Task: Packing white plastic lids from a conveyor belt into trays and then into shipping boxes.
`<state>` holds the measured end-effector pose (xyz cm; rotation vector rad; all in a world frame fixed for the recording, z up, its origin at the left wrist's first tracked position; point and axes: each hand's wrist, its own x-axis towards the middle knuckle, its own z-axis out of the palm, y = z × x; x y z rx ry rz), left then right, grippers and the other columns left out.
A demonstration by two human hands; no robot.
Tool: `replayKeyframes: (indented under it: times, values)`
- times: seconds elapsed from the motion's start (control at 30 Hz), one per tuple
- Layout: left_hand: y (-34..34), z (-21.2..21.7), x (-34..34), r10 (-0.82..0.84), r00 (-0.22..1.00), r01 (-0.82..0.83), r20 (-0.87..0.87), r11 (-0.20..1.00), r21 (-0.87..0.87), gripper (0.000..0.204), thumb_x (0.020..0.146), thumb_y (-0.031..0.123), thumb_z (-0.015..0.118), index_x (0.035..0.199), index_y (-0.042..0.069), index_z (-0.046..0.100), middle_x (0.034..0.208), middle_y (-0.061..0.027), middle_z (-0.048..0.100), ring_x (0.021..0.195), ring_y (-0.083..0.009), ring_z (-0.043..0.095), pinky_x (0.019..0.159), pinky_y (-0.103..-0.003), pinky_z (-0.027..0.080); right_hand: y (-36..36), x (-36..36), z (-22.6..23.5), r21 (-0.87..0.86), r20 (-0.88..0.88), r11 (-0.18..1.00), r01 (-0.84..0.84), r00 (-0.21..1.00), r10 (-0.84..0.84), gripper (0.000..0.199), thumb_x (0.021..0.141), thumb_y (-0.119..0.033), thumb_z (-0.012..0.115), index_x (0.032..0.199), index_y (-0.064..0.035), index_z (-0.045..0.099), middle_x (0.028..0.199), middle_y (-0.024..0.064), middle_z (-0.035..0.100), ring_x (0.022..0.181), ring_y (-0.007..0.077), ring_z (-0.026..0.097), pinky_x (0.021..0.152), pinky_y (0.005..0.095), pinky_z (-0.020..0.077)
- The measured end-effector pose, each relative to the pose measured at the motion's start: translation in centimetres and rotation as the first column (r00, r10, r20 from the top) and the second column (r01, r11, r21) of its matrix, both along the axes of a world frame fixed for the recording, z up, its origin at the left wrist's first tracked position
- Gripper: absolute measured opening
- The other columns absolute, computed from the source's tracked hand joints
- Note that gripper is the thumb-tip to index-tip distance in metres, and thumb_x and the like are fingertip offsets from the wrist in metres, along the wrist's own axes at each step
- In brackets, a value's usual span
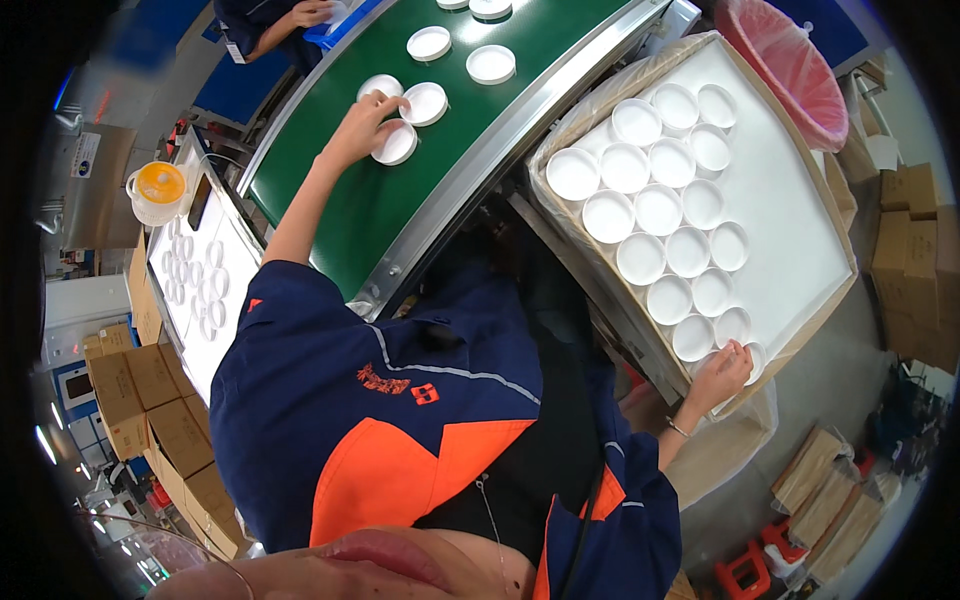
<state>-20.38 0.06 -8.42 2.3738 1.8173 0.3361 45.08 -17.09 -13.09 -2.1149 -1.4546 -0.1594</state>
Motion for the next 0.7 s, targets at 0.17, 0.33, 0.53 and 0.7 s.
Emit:
replayKeyframes:
  times: [0.17,0.33,0.53,0.7]
  values:
    - [0.2,-0.3,0.4,-0.046,0.999,0.047,0.016,0.999,-0.029,0.018,0.088,0.015,0.059,0.105,0.012,0.057,0.101,-0.0132,0.057,0.09,-0.0324,0.06,0.078,-0.043,0.05,-0.1,-0.4,0.5,-0.014,0.023,1.0,0.024,0.999,-0.024,0.026,0.094,-0.021,0.051,0.1,0.0007,0.065,0.116,0.0199,0.058,0.112,0.0353,0.052,0.094,0.0442,0.0398]
    - [2.1,-1.0,-3.0,0.385,0.923,-0.381,0.006,0.913,0.148,0.015,0.088,0.01,0.055,0.102,0.005,0.057,0.094,-0.018,0.06,0.088,-0.0371,0.061,0.078,-0.047,0.048,-0.2,-0.1,0.2,-0.007,-0.007,1.0,0.022,1.0,-0.022,0.026,0.094,-0.021,0.051,0.1,0.0006,0.065,0.116,0.0195,0.058,0.112,0.035,0.052,0.094,0.044,0.0397]
    - [8.4,-4.3,-3.3,0.5,0.865,-0.49,0.036,0.828,0.273,0.024,0.084,0.012,0.061,0.107,0.007,0.056,0.101,-0.0195,0.058,0.091,-0.0376,0.061,0.079,-0.047,0.05,0.0,0.0,0.1,0.021,0.036,1.0,0.007,0.999,-0.007,0.025,0.094,-0.02,0.052,0.099,0.0004,0.065,0.112,0.0193,0.059,0.11,0.0347,0.054,0.094,0.0438,0.0404]
    - [10.3,-3.4,-1.2,0.339,0.939,-0.282,-0.062,0.86,0.426,0.032,0.082,0.006,0.059,0.113,0.016,0.055,0.11,-0.0172,0.052,0.098,-0.0359,0.058,0.083,-0.046,0.049,0.1,-0.5,0.4,0.013,0.017,1.0,0.004,1.0,-0.004,0.025,0.094,-0.02,0.052,0.099,0.0006,0.065,0.111,0.0189,0.059,0.109,0.0346,0.054,0.092,0.0438,0.0411]
